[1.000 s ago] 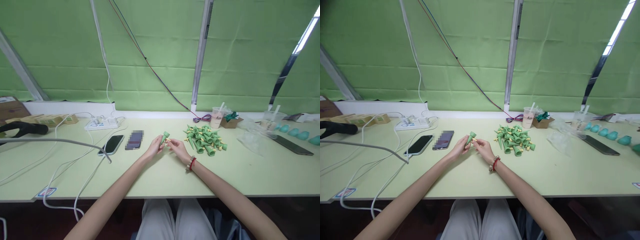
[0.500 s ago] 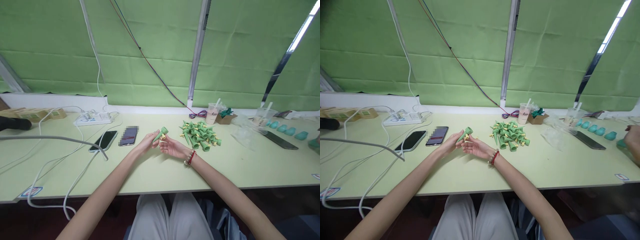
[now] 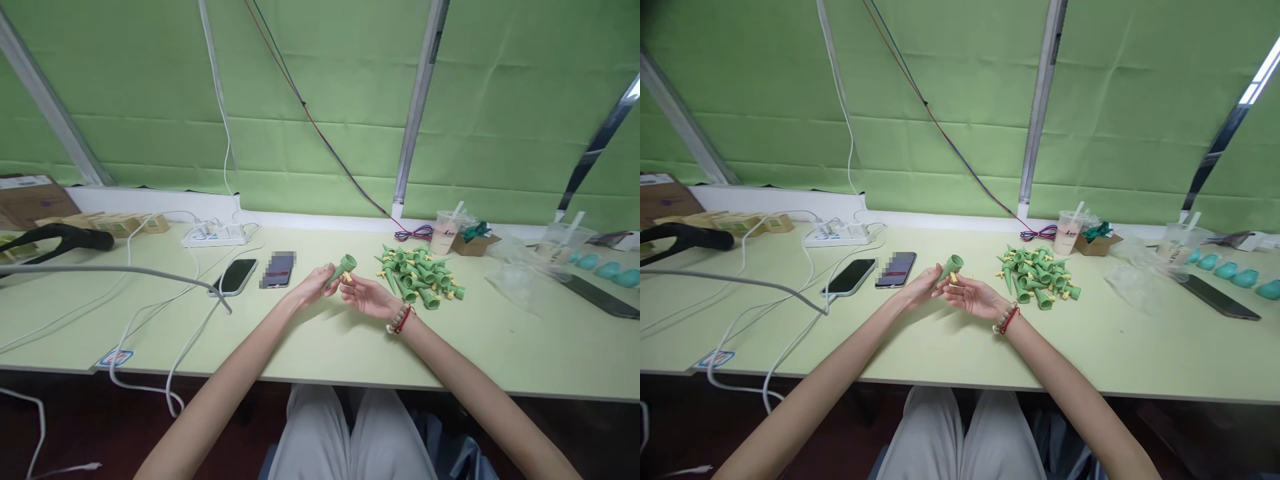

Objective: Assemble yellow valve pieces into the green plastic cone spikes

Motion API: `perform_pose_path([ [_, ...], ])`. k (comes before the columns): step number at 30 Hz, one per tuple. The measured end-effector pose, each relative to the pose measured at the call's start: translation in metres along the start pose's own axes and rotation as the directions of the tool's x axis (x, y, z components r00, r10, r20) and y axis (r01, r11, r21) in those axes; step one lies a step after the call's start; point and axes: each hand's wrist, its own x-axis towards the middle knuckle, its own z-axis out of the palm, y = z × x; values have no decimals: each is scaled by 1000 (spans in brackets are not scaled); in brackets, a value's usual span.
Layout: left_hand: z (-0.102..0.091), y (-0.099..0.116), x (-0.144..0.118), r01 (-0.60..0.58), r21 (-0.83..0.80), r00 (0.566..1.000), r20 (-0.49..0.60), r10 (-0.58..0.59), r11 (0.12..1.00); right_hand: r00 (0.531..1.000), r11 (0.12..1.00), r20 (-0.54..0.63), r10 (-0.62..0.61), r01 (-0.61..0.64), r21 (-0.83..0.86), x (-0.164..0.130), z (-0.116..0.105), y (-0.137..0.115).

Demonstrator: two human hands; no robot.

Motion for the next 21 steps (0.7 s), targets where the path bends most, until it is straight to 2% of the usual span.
perform_pose_path([
  [6,-6,-2,0,-13,-22,995,101,15,1000,1000,999,28,-8,9,-39,-1,6,3],
  [11,-6,0,1,-64,-105,987,139,78,992,999,998,47,-25,27,-55,-4,5,-8],
  [15,-7,4,0,-62,-65,984,161,72,996,996,994,81,29,-20,-106,-6,1,-11],
  [18,-8,5,0,-47,-8,991,127,48,999,994,990,97,44,-30,-139,-4,-2,-8],
  [21,-10,3,0,-52,64,998,29,50,997,998,982,61,-4,16,-187,-1,-3,-6],
])
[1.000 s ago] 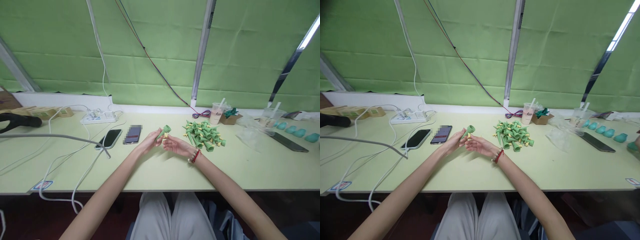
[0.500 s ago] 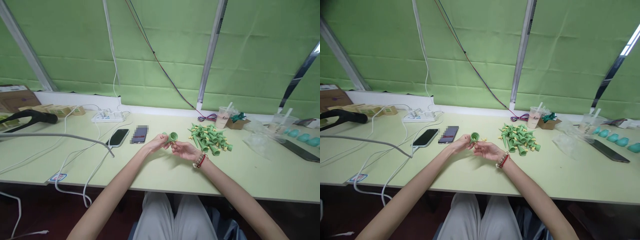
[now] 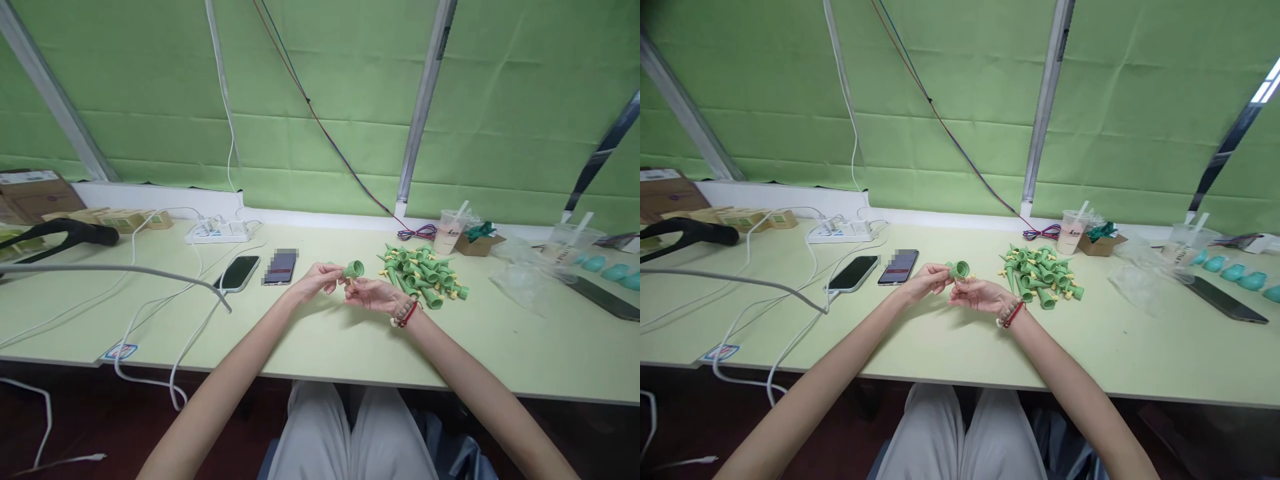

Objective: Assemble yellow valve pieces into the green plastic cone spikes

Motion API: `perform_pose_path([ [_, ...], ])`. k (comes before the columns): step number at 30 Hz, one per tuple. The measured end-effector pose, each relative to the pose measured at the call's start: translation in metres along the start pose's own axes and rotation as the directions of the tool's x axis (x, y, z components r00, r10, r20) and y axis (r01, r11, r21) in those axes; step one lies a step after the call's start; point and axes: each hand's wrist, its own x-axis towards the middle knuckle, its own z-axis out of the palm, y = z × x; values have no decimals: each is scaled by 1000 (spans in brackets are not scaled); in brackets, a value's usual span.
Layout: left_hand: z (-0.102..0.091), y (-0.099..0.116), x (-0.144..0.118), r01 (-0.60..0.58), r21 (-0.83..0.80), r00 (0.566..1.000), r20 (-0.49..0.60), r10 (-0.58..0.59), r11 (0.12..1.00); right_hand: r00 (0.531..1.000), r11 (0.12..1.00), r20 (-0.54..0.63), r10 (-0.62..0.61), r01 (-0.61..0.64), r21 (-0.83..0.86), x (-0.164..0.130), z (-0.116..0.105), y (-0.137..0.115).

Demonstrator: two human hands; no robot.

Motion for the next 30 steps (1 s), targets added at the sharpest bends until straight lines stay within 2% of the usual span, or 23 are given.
perform_pose_path([
  [3,1,-2,1,-6,89,992,-122,17,996,990,997,-128,-57,49,-66,3,-1,-1],
  [6,6,-2,1,8,174,974,-226,32,985,938,987,-317,-138,102,-128,5,0,0],
  [8,10,-2,1,15,210,960,-277,45,977,872,970,-435,-223,155,-187,6,2,2],
  [11,15,-5,2,23,236,940,-335,59,972,742,907,-543,-392,213,-363,8,4,7],
  [13,16,-8,3,30,261,936,-345,65,965,642,789,-528,-555,206,-579,9,4,9],
  [15,16,-12,4,29,317,943,-323,79,948,552,560,-398,-733,155,-814,10,2,12],
  [16,16,-14,4,28,351,951,-299,83,936,524,423,-307,-794,116,-899,10,0,13],
  [18,15,-17,4,30,404,970,-234,72,914,510,214,-162,-845,46,-976,10,-2,14],
  [19,14,-18,4,24,417,977,-202,67,909,512,168,-129,-849,31,-985,10,-3,14],
  [20,14,-19,4,16,420,982,-175,64,907,510,159,-121,-852,31,-987,10,-3,15],
  [22,13,-19,5,1,405,985,-157,68,915,504,250,-179,-845,76,-965,11,-3,15],
  [24,13,-18,6,-10,373,981,-174,81,928,539,459,-320,-779,142,-877,11,-2,15],
  [25,13,-18,6,-13,354,979,-185,84,935,582,579,-397,-709,161,-799,11,-1,14],
  [27,12,-17,6,-27,326,976,-195,95,945,702,781,-489,-519,156,-605,11,-1,14],
  [28,12,-17,6,-36,324,977,-188,102,945,758,845,-492,-427,141,-516,11,-1,13],
  [30,11,-18,6,-47,343,980,-164,109,938,846,911,-437,-305,126,-393,10,-2,12],
])
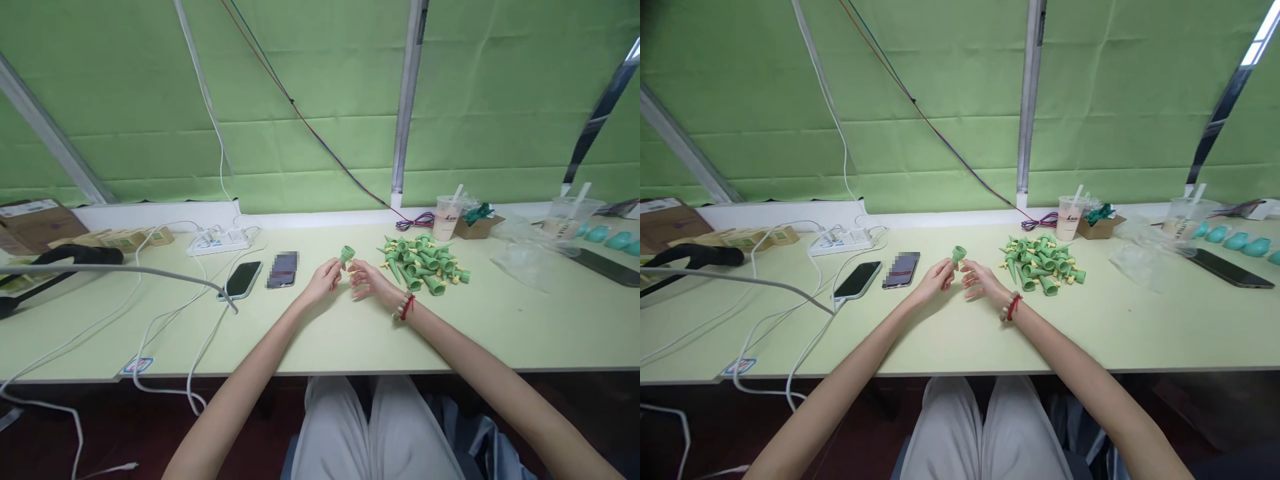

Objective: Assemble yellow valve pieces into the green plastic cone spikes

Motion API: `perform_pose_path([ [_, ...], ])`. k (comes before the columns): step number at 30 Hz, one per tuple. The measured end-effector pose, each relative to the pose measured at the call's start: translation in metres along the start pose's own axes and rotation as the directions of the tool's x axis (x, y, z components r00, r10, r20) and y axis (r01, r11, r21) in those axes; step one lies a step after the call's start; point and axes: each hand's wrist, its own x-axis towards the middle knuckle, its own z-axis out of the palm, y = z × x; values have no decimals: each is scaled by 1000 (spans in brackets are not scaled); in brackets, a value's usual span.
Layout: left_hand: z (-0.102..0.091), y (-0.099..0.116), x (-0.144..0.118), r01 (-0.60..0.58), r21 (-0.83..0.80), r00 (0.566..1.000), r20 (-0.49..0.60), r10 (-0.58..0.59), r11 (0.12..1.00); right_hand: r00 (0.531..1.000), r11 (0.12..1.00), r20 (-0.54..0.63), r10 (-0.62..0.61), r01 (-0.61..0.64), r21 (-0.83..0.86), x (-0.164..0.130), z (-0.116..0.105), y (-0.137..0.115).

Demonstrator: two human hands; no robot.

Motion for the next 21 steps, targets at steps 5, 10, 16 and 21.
perform_pose_path([
  [5,1,-2,-1,-37,115,999,26,34,993,988,995,157,-7,-9,98,0,-4,-1],
  [10,0,5,-3,-48,179,999,5,48,983,991,999,128,-31,33,-8,-3,-6,-7],
  [16,2,4,-5,-51,326,998,-19,61,944,970,815,-3,-245,204,-542,-2,-6,-6],
  [21,3,-2,-5,60,502,996,-90,-17,863,845,396,28,-534,280,-874,2,-6,6],
])
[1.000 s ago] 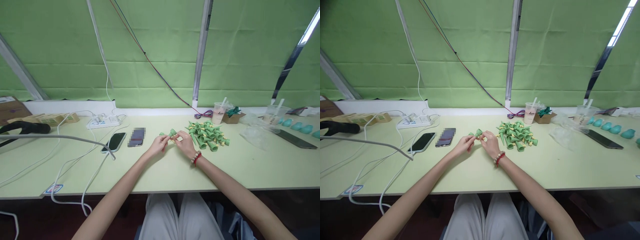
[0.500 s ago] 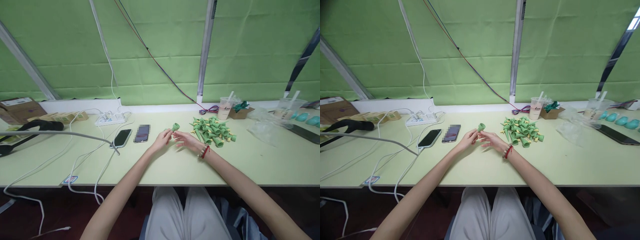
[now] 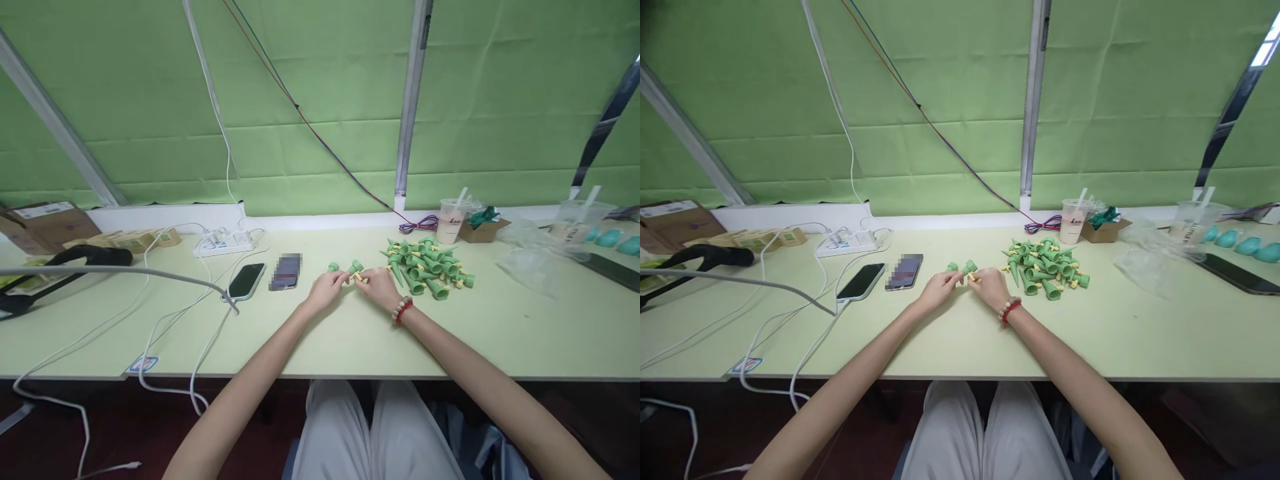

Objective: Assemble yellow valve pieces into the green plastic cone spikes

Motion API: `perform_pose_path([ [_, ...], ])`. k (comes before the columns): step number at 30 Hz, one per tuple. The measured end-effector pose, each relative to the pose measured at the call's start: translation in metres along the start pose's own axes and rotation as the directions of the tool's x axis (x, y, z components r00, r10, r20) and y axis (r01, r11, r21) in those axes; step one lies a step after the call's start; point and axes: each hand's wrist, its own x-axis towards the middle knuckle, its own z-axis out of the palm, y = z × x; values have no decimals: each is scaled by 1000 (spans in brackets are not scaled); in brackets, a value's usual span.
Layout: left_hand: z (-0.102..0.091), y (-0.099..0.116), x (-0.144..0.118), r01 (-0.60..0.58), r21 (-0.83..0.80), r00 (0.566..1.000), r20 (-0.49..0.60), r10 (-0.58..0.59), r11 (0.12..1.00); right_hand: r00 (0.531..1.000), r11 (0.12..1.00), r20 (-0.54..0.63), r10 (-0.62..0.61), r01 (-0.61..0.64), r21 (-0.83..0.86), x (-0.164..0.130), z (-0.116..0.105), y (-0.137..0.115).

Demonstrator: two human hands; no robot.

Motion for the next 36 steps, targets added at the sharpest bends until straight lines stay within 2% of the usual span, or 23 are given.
perform_pose_path([
  [2,0,-2,0,3,22,1000,3,-3,1000,999,997,-2,46,-46,55,-1,4,1],
  [4,-1,-3,1,-18,-14,1000,-12,18,1000,986,949,75,152,-167,269,-2,6,0],
  [5,-1,-4,1,-30,-41,999,-20,30,999,968,883,149,204,-248,399,-2,6,0],
  [7,-2,-5,2,-43,-97,999,-31,40,994,913,678,312,263,-405,613,-2,6,-2],
  [9,-4,-6,1,-41,-143,999,-29,37,989,857,446,441,265,-515,732,-1,5,-2],
  [11,-5,-5,1,-43,-173,999,-22,40,984,815,255,538,215,-579,775,0,3,0],
  [12,-6,-5,1,-50,-176,999,-16,48,983,796,190,579,177,-605,773,1,2,2],
  [14,-7,-4,0,-71,-160,997,-2,71,985,762,133,639,100,-647,751,2,0,7],
  [16,-7,-4,0,-93,-123,995,6,95,988,751,142,657,62,-658,739,3,-2,10],
  [18,-6,-4,0,-111,-74,994,-2,111,991,761,170,645,70,-646,744,4,-3,10],
  [21,-5,-4,0,-109,35,993,-51,111,993,805,259,560,195,-593,762,2,-1,5],
  [23,-4,-3,0,-88,108,992,-77,96,990,852,403,412,323,-518,754,1,3,1],
  [25,-4,-2,-1,-67,141,994,-77,79,988,909,621,167,382,-386,683,-1,7,0],
  [27,-4,1,-1,-61,120,996,-56,68,991,956,835,-91,279,-194,516,-3,9,0],
  [29,-4,3,-1,-65,69,997,-34,67,996,967,954,-239,84,-8,301,-4,8,1],
  [31,-4,5,0,-60,17,998,-26,60,998,962,986,-268,-46,87,144,-4,6,2],
  [32,-4,5,0,-49,0,998,-32,49,999,964,990,-258,-67,96,103,-4,5,2],
  [34,-5,4,1,-28,-25,998,-48,27,999,973,994,-231,-33,57,98,-4,4,2],
  [36,-5,2,2,-24,-52,998,-63,20,998,980,982,-186,70,-35,186,-3,5,3],
])
